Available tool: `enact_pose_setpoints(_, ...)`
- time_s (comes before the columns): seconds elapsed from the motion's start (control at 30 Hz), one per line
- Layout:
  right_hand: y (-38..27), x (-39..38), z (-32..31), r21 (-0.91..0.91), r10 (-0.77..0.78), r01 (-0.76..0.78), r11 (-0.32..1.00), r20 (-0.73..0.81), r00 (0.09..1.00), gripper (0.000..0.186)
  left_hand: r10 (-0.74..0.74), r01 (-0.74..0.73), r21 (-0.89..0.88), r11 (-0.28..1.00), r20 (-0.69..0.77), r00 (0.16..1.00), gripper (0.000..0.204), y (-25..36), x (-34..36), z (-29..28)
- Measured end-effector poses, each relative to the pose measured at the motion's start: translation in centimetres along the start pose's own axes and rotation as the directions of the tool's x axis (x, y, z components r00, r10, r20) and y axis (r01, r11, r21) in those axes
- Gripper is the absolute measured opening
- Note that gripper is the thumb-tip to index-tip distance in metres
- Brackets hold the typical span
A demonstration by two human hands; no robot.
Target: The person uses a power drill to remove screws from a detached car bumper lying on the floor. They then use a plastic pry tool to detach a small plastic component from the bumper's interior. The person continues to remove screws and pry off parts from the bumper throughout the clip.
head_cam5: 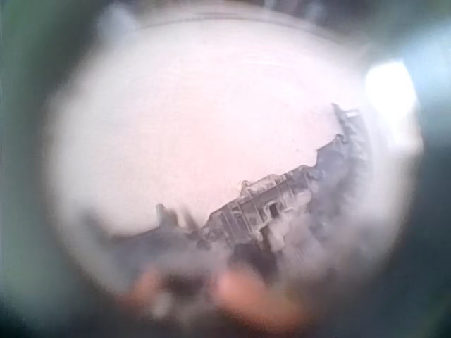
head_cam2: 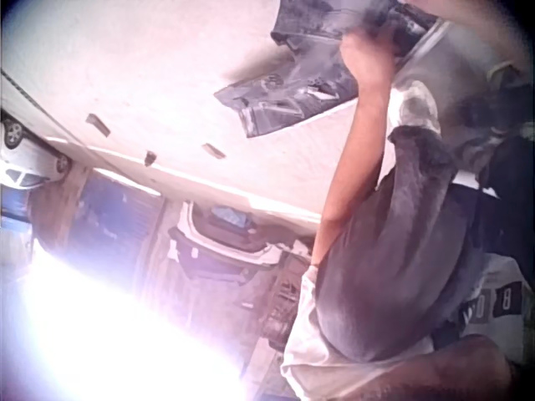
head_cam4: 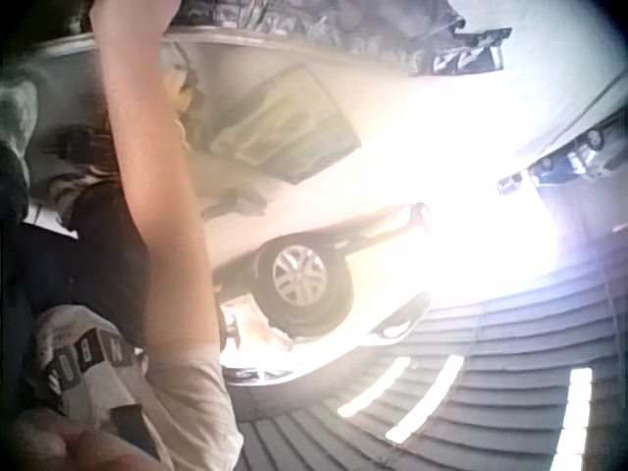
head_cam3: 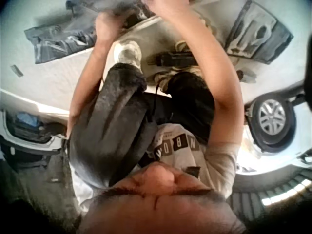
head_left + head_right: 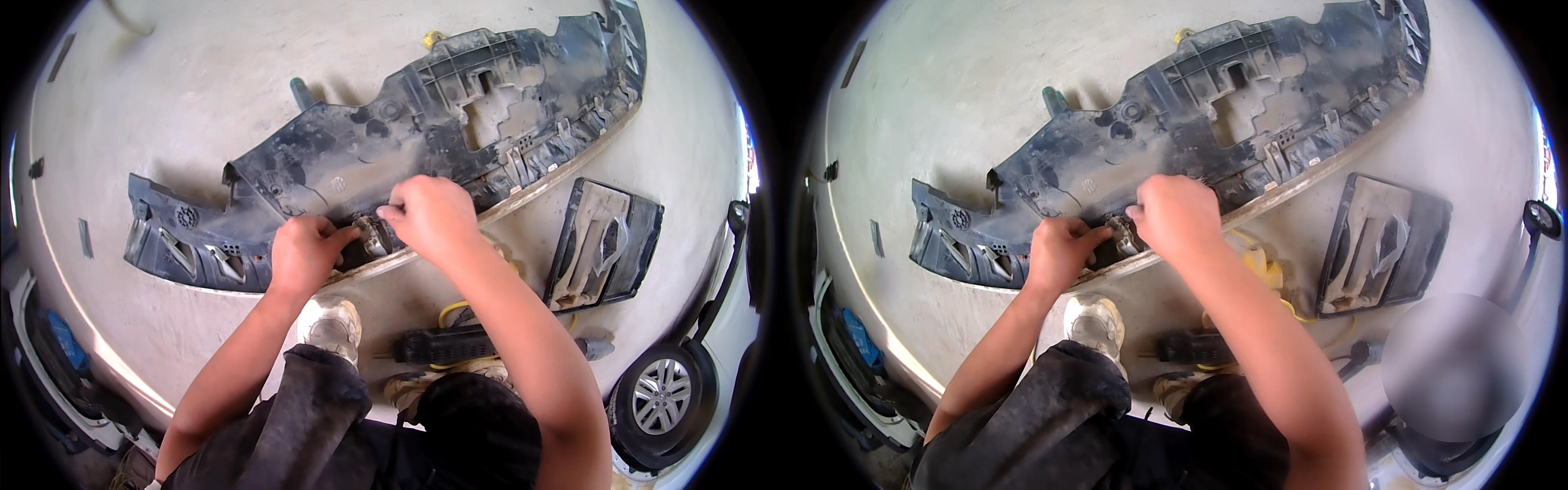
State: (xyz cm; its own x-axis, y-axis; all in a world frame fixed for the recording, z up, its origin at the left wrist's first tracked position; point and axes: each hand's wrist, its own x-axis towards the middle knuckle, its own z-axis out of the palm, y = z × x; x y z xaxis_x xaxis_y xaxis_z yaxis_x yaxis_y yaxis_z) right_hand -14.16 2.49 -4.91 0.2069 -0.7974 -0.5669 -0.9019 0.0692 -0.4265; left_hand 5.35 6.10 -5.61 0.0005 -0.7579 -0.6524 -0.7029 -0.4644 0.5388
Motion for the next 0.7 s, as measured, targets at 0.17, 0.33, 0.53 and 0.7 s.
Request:
enact_pose_setpoints(0.17,-0.8,-3.9,0.8,0.088,-0.117,0.123,0.989,-0.074,0.99,0.015,0.012,-0.012,0.019,1.0,-0.014,1.0,0.036,-0.4,0.3,0.3)
enact_pose_setpoints(0.33,-3.7,-5.6,0.8,0.161,-0.005,-0.017,0.987,0.136,0.991,0.03,0.014,-0.013,0.023,1.0,-0.014,1.0,0.037,-0.2,0.2,0.1)
enact_pose_setpoints(0.53,-4.1,-5.9,3.1,0.412,0.084,-0.132,0.901,0.134,0.987,0.055,0.012,-0.011,0.04,0.999,-0.017,1.0,0.036,0.0,0.3,0.2)
enact_pose_setpoints(0.7,-4.3,-6.0,3.2,0.495,0.12,-0.182,0.85,0.155,0.981,0.059,0.034,-0.032,0.063,0.998,-0.034,0.999,0.036,-0.2,0.2,0.2)
